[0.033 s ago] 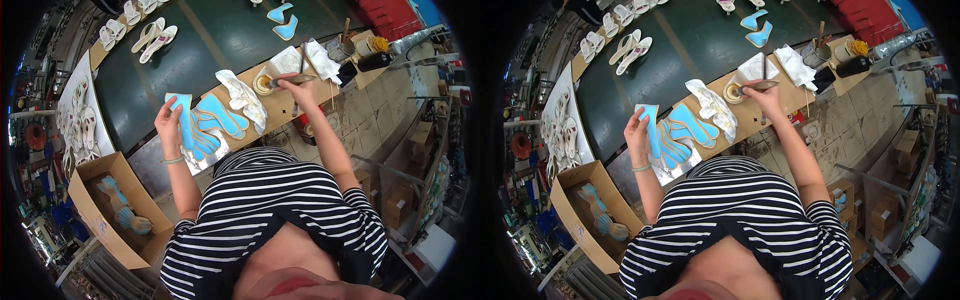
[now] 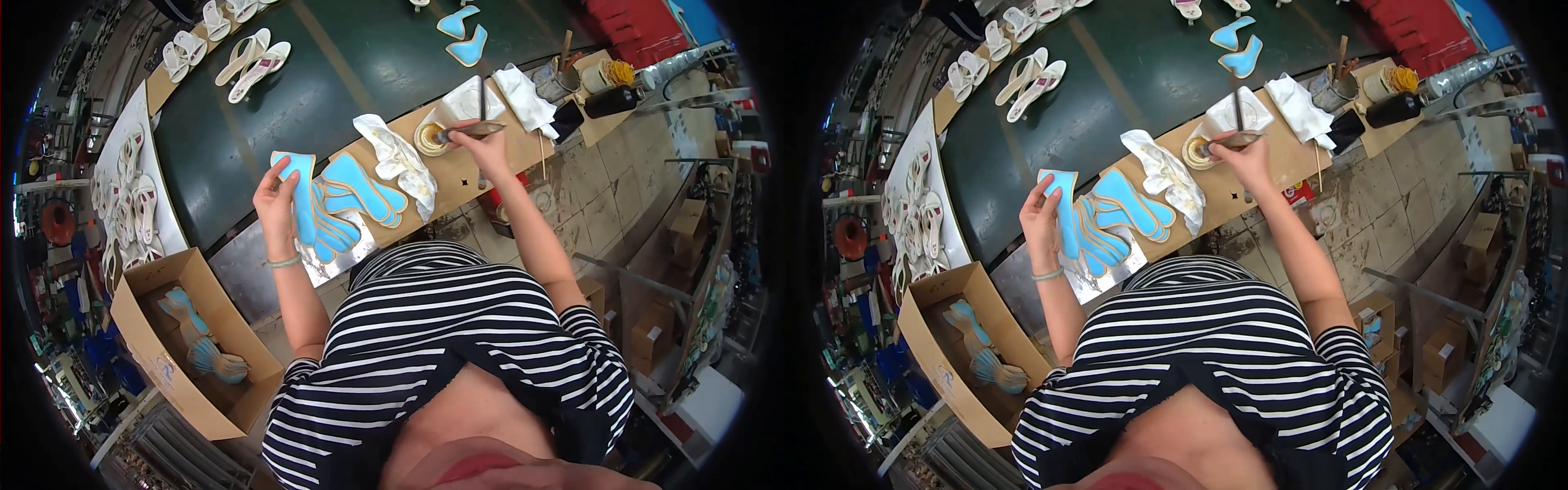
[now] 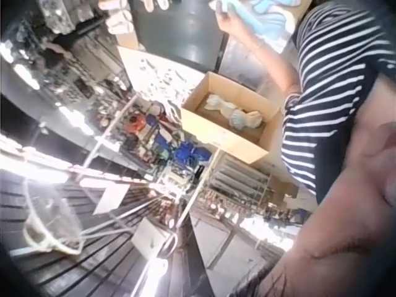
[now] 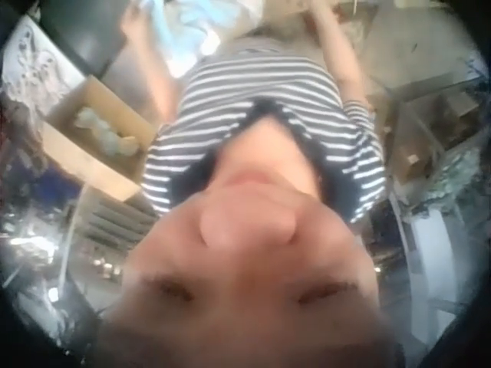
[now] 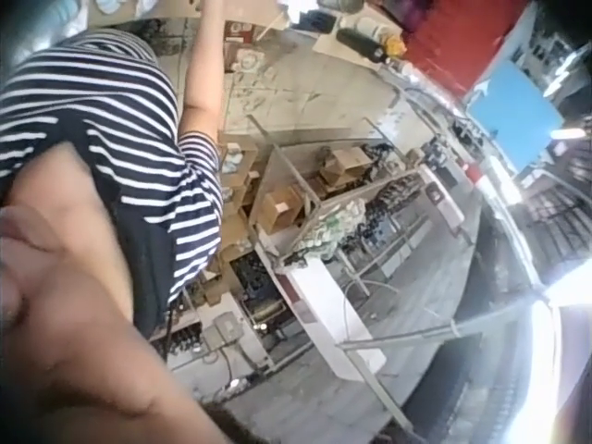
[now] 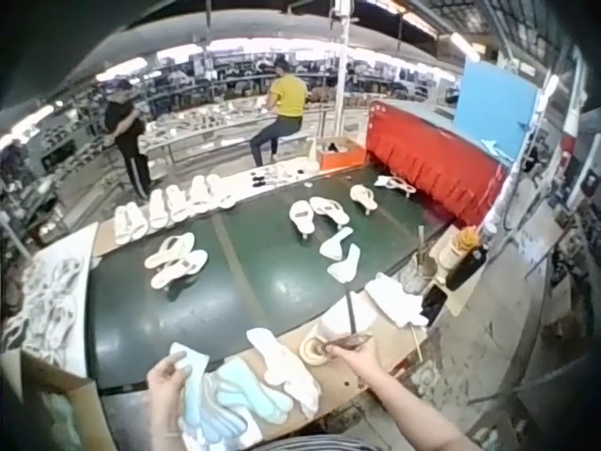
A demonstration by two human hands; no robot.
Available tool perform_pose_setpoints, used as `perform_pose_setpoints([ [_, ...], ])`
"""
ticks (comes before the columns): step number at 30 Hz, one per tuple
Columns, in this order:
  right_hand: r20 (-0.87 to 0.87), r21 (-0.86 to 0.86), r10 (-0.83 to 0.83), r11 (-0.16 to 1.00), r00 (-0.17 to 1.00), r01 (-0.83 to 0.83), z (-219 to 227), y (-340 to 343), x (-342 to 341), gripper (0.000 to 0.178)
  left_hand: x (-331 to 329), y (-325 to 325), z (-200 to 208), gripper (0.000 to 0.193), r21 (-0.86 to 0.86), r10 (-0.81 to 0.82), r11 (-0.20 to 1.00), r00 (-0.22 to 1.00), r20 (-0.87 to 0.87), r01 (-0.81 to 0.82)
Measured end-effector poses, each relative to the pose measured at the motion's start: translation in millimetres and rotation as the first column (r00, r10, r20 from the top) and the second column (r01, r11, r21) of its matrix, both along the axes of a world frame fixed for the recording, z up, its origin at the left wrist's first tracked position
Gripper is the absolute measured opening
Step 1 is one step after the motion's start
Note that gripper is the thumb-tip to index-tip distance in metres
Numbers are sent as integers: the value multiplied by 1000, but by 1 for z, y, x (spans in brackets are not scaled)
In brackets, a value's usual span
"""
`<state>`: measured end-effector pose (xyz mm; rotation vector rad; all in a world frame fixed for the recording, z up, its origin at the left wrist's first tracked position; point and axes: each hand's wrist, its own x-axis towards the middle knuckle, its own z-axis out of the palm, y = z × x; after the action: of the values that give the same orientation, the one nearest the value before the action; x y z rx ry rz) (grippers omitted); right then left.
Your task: Apply glue to shoe components and assemble them on a production line.
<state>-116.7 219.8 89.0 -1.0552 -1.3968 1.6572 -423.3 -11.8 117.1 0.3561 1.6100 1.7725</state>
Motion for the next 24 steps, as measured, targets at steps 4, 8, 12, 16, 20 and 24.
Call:
perform_pose_setpoints([
  [4, 443, 319, -80, 945, 893, -73, -20, -3, -28, 19, -2, -17, -2, 45, 1, -59, 998, 998, -25, 59],
  [8, 663, 494, -229, 849, 713, -186, -37, -6, -43, 18, -2, -28, -14, 55, 38, -46, 998, 997, -68, 49],
  [12, 698, 438, -198, 879, 688, -191, -33, 1, -49, 18, -3, -32, -16, 60, 50, -58, 997, 998, 4, 58],
  [16, 266, -48, 22, 999, 964, -10, 1, 15, -37, 15, -16, -33, -24, 52, -40, -126, 991, 991, 36, 128],
  [20, 66, 96, -54, 994, 996, 47, 28, 13, -33, 16, -16, -34, -19, 43, 12, -207, 978, 974, 98, 206],
  [24, 321, 265, -79, 964, 944, -10, -25, 16, -28, 16, -12, -21, -20, 43, 10, -279, 960, 952, 125, 280],
])
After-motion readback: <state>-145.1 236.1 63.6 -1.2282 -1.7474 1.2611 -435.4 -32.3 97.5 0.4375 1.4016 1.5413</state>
